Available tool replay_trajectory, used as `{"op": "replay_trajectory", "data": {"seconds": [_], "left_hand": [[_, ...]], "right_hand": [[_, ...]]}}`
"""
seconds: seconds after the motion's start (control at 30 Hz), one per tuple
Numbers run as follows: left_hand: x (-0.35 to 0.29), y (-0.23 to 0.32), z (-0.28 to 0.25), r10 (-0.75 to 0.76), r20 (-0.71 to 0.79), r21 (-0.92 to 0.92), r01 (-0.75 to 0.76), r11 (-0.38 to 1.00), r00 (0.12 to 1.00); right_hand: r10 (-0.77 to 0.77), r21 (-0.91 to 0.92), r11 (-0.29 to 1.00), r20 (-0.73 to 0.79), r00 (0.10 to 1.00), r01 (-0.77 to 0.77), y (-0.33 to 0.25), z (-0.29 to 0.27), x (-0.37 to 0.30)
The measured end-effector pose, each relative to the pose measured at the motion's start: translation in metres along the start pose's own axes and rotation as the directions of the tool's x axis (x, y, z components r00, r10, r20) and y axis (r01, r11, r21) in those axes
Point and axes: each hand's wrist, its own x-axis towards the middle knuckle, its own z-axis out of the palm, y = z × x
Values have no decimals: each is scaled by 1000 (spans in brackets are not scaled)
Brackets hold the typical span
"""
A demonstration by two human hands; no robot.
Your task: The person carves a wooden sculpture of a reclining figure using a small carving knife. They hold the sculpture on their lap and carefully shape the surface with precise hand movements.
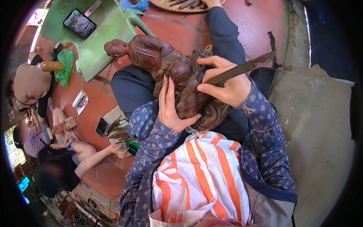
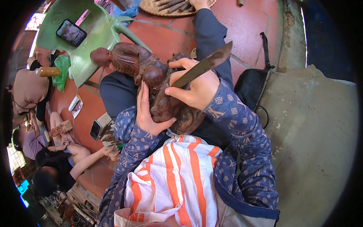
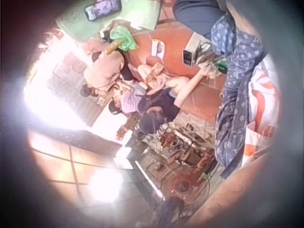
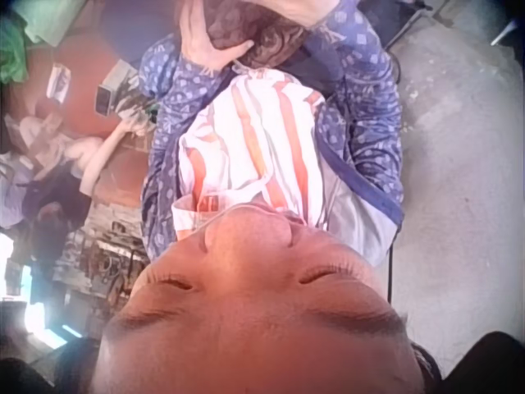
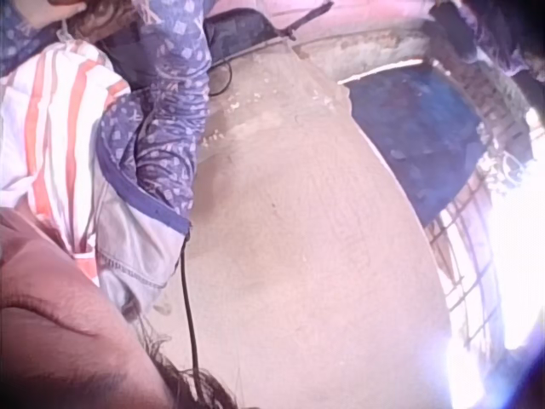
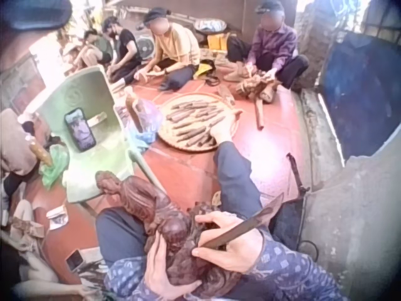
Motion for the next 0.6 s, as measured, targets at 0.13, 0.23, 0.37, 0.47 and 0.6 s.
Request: {"op": "replay_trajectory", "data": {"seconds": [0.13, 0.23, 0.37, 0.47, 0.6], "left_hand": [[0, 1, 0, -2, 7, 23, 2, 1000, 1000], [-1, -1, 0, 6, 6, 25, -6, 1000, 1000], [-1, 0, 0, -4, 7, 16, 4, 1000, 1000], [0, 0, 0, 0, 1, 15, 0, 1000, 1000], [-1, -1, 0, 7, 4, 11, -7, 1000, 1000]], "right_hand": [[67, 135, 988, 45, 997, -73, 6, -10, 4], [88, 159, 983, 39, 995, -94, 7, -9, 4], [-2, 2, 1000, 34, 999, 1, -3, -6, 2], [-13, -15, 1000, 60, 998, 13, 0, -11, 5], [66, 121, 990, 71, 995, -74, 7, -14, 3]]}}
